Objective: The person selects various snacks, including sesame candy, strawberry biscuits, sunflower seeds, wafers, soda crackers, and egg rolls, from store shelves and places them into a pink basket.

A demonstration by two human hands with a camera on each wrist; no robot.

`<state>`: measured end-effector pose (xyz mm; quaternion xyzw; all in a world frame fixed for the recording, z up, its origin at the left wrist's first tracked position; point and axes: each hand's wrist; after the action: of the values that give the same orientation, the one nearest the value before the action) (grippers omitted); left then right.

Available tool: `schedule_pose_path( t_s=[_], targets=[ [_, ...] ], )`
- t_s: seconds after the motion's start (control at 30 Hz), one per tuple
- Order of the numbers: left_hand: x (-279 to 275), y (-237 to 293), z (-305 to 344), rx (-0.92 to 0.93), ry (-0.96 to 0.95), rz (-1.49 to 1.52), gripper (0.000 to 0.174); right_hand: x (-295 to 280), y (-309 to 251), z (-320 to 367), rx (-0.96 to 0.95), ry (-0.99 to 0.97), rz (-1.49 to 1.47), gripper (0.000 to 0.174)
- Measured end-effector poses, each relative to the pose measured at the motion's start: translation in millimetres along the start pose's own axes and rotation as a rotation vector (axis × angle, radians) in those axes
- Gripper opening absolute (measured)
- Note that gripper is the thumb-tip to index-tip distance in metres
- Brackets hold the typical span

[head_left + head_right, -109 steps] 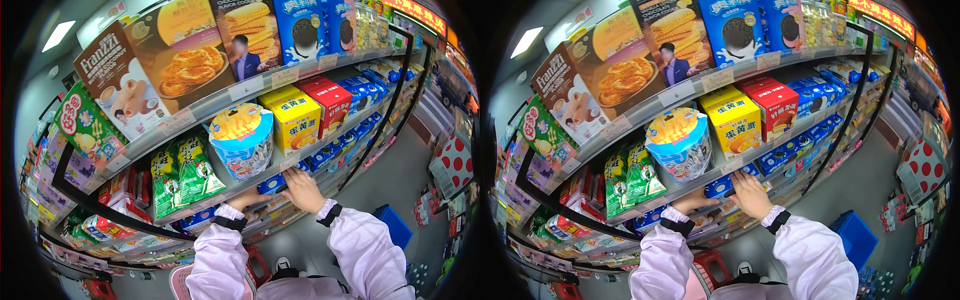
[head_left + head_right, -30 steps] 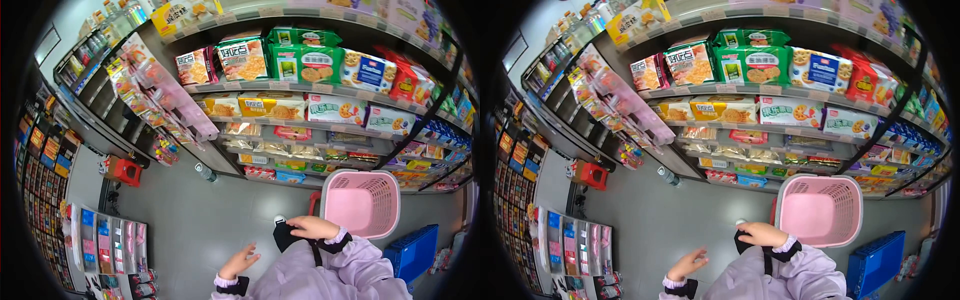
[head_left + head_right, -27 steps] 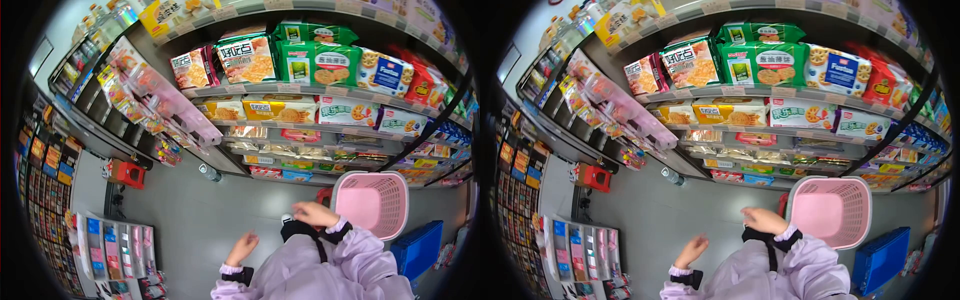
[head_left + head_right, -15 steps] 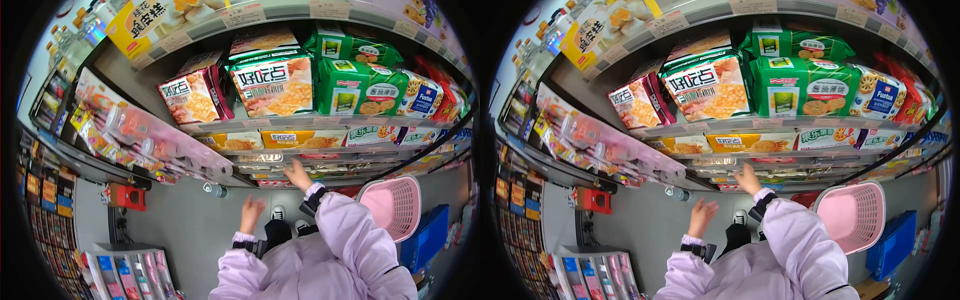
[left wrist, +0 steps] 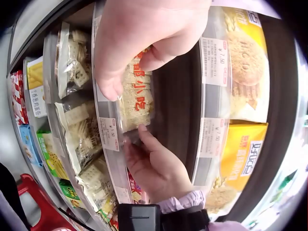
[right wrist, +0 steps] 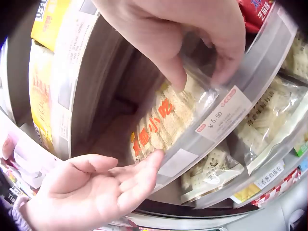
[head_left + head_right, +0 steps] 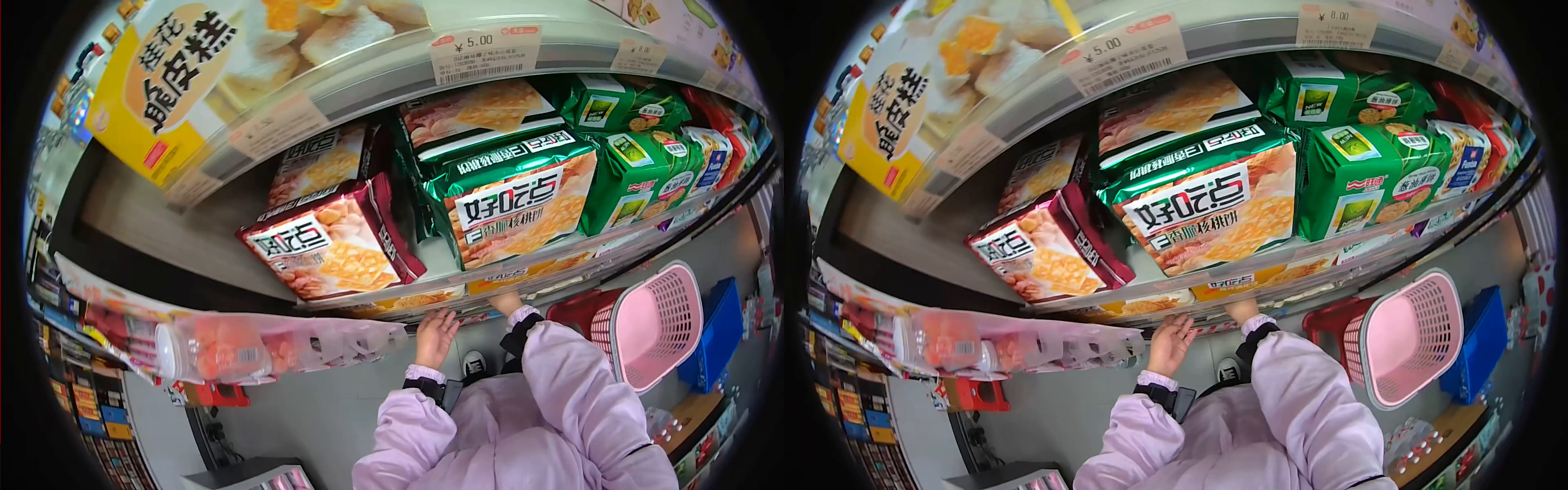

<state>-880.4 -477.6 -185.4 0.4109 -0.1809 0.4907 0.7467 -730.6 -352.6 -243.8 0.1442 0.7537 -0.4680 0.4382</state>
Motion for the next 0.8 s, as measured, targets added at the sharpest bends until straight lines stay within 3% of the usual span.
schedule_pose_path(
  t_s=[0.07,0.17,0.3,0.4,0.6,0.8],
  targets=[
    [-3.7,3.5,-0.3,-0.004,-0.014,-0.001,0.03,2.0,-2.1,2.4,-0.014,0.035,0.046,0.034],
    [-5.9,13.0,8.0,-0.026,0.04,-0.037,0.02,-16.4,-21.6,3.4,0.007,0.104,-0.213,0.033],
    [-5.1,13.9,9.9,-0.168,0.129,-0.071,0.016,-12.7,-7.7,-1.1,0.18,-0.105,-0.503,0.038],
    [4.0,5.3,7.4,-0.022,0.065,0.018,0.02,-16.6,9.2,3.0,0.266,-0.225,-0.643,0.036],
    [15.3,-1.5,-7.0,0.181,0.078,0.028,0.021,-32.6,23.1,1.9,0.238,-0.573,-0.137,0.034],
    [18.9,9.4,-38.7,0.187,0.085,0.021,0.023,-44.7,18.3,-1.2,0.203,-0.899,0.263,0.031]
  ],
)
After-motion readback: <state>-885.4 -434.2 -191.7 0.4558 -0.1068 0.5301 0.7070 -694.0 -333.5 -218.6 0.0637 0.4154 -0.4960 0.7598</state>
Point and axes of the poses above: each hand's wrist, its own z-axis away from the middle knuckle, its own x-axis out of the palm, y = z × x, and after that the axes turned 6 degrees about -x, right-handed
